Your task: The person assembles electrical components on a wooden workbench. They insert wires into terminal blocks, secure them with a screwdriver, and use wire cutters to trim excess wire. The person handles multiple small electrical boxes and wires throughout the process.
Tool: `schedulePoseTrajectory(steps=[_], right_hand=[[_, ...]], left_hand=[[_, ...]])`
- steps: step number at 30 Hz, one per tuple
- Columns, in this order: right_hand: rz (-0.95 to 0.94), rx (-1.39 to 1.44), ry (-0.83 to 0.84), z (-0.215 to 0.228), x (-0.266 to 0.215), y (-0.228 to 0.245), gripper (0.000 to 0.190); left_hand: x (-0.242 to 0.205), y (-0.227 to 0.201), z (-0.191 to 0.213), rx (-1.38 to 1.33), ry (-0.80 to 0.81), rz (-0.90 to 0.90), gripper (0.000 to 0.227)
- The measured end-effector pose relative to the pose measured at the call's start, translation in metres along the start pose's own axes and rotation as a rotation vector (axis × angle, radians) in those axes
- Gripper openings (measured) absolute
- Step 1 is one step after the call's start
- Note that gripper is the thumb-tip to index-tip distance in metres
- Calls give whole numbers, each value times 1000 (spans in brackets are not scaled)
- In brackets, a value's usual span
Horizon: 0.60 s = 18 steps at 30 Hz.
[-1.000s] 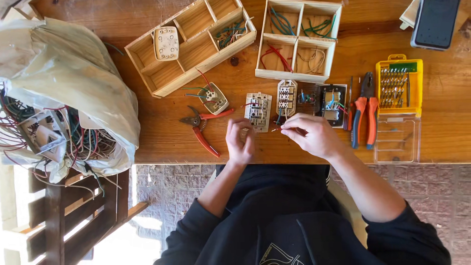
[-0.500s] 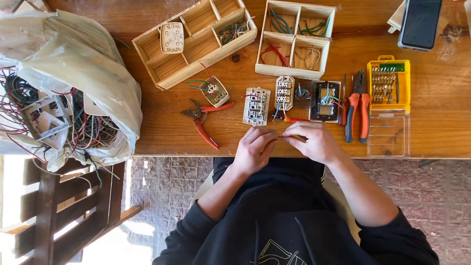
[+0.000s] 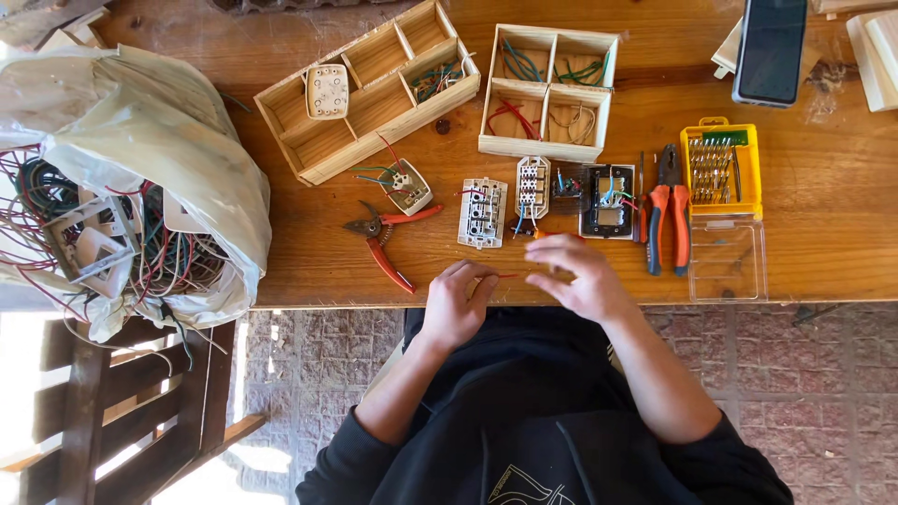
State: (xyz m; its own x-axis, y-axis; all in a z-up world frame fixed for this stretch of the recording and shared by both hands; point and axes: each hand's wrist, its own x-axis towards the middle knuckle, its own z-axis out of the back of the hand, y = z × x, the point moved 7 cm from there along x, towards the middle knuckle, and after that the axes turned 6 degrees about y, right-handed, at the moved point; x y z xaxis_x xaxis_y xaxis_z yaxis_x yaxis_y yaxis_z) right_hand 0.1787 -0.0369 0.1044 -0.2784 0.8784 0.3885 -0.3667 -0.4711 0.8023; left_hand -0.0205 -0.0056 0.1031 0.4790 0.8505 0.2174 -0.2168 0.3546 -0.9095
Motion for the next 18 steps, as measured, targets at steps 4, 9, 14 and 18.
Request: schedulePoseTrajectory(steps=[4, 9, 14, 18], right_hand=[[90, -131, 91, -12, 12, 29, 20], [-36, -98, 70, -16, 3, 7, 6], [-84, -109, 42, -14, 5, 11, 1], [-146, -129, 9, -14, 1, 3, 6]], left_hand=[[-3, 15, -5, -62, 36, 123, 9], [-9, 18, -12, -37, 55, 92, 9], [-12, 12, -17, 100, 31, -56, 6], [-12, -1, -14, 261, 1, -207, 3]])
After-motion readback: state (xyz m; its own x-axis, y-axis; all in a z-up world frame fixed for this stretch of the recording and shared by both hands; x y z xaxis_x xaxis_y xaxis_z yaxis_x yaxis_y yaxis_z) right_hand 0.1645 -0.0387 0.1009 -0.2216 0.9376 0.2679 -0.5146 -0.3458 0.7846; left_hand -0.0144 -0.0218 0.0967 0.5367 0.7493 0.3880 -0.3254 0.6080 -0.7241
